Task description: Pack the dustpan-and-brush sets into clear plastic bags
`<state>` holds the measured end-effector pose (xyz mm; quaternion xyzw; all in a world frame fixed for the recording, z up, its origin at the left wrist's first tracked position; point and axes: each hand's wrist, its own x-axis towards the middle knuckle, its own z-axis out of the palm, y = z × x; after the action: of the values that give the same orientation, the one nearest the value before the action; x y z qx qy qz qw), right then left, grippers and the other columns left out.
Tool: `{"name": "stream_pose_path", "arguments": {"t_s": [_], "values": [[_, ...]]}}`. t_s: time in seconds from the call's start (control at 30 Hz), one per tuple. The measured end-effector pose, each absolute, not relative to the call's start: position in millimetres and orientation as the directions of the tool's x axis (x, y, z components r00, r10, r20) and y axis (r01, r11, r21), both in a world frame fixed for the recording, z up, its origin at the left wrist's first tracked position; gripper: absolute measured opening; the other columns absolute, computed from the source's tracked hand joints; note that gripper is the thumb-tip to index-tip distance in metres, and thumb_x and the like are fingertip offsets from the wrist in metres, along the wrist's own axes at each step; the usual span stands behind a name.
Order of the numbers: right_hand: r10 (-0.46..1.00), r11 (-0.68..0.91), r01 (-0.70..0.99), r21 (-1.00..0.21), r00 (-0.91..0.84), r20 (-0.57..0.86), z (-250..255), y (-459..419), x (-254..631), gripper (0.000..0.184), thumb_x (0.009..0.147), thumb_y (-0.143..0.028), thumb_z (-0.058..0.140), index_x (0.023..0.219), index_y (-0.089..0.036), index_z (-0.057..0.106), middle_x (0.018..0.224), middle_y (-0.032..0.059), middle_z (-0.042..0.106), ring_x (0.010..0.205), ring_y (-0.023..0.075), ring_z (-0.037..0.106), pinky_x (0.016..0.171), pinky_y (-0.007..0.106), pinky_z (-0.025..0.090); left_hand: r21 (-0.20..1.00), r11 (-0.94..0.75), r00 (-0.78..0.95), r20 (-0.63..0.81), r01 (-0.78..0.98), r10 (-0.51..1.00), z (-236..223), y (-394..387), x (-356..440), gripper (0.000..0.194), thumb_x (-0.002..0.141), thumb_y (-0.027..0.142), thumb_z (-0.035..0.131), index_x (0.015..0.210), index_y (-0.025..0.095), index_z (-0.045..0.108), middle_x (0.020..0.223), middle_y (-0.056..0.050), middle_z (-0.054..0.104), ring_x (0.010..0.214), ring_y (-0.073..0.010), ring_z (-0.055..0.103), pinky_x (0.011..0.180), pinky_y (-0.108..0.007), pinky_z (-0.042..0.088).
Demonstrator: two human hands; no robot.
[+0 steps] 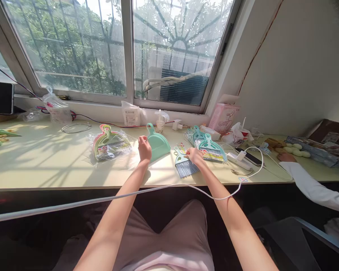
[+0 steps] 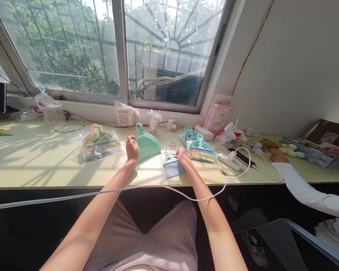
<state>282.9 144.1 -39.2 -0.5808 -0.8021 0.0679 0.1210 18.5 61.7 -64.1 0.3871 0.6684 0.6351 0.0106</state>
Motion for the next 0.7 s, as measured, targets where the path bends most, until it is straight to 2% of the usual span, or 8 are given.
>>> {"name": "stream_pose_path", "arguments": {"t_s": [0.13,0.2,0.27,0.3,0.43,0.5,0.6,0.7], "values": [[0.848,0.53,0.779,-0.335,-0.478,0.229,-36,137,285,0.004,0.094,-0.02,0.085,0.096,-0.023,0.088,0.109,0.0076,0.087,0.1,0.0267,0.079,0.086,0.032,0.053,0.935,-0.213,-0.784,0.353,0.283,0.511,-67,69,13,0.032,0.107,0.011,0.055,0.138,0.019,0.058,0.132,-0.019,0.073,0.129,-0.0317,0.07,0.116,-0.046,0.051],[0.775,0.63,0.656,-0.416,-0.565,0.282,-33,133,276,0.005,0.095,-0.024,0.085,0.099,-0.024,0.087,0.11,0.0055,0.086,0.097,0.0246,0.077,0.084,0.031,0.051,0.964,-0.211,-0.789,0.254,0.161,0.56,-70,74,9,0.025,0.104,0.016,0.065,0.129,0.02,0.065,0.124,-0.018,0.076,0.134,-0.0338,0.069,0.116,-0.045,0.05],[0.737,0.67,0.565,-0.482,-0.584,0.34,-32,131,256,0.007,0.097,-0.027,0.083,0.102,-0.025,0.086,0.112,0.0047,0.085,0.094,0.0237,0.075,0.083,0.031,0.051,0.979,-0.19,-0.717,0.181,0.069,0.673,-73,79,6,0.009,0.101,0.027,0.073,0.108,0.022,0.071,0.109,-0.014,0.078,0.131,-0.0358,0.07,0.111,-0.044,0.053],[0.738,0.67,0.552,-0.497,-0.564,0.369,-34,132,244,0.007,0.098,-0.028,0.082,0.103,-0.025,0.086,0.112,0.0049,0.085,0.095,0.0244,0.074,0.085,0.032,0.051,0.984,-0.174,-0.649,0.154,0.034,0.745,-75,80,6,0.013,0.1,0.034,0.077,0.097,0.023,0.072,0.101,-0.013,0.078,0.125,-0.0363,0.072,0.106,-0.043,0.055],[0.808,0.577,0.615,-0.537,-0.331,0.488,-47,141,196,0.003,0.098,-0.026,0.079,0.097,-0.025,0.083,0.125,0.0109,0.081,0.126,0.0331,0.068,0.106,0.043,0.05,0.987,-0.16,-0.362,0.138,-0.032,0.922,-82,78,10,0.043,0.09,0.062,0.085,0.079,0.023,0.069,0.083,-0.008,0.071,0.099,-0.0325,0.073,0.088,-0.04,0.057],[0.848,0.517,0.564,-0.644,-0.231,0.477,-57,149,185,0.008,0.095,-0.025,0.081,0.103,-0.025,0.08,0.135,0.0125,0.077,0.134,0.0336,0.064,0.113,0.046,0.049,0.984,-0.181,-0.307,0.172,-0.001,0.936,-81,76,11,0.049,0.085,0.068,0.087,0.08,0.023,0.07,0.084,-0.008,0.07,0.093,-0.0298,0.071,0.087,-0.04,0.056],[0.908,0.411,0.337,-0.847,-0.232,0.348,-68,162,191,0.032,0.086,-0.034,0.088,0.114,-0.026,0.075,0.126,0.0098,0.079,0.118,0.0292,0.07,0.102,0.04,0.054,0.976,-0.201,-0.272,0.217,0.088,0.938,-76,73,11,0.048,0.079,0.066,0.092,0.079,0.023,0.068,0.089,-0.008,0.071,0.095,-0.029,0.07,0.093,-0.042,0.056],[0.904,0.308,0.181,-0.934,-0.36,0.229,-74,171,209,0.043,0.078,-0.056,0.093,0.098,-0.023,0.074,0.096,0.0057,0.077,0.09,0.025,0.067,0.082,0.034,0.051,0.965,-0.231,-0.208,0.253,0.125,0.945,-71,69,12,0.041,0.081,0.061,0.089,0.087,0.024,0.074,0.1,-0.01,0.075,0.107,-0.0318,0.071,0.102,-0.044,0.056]]}}
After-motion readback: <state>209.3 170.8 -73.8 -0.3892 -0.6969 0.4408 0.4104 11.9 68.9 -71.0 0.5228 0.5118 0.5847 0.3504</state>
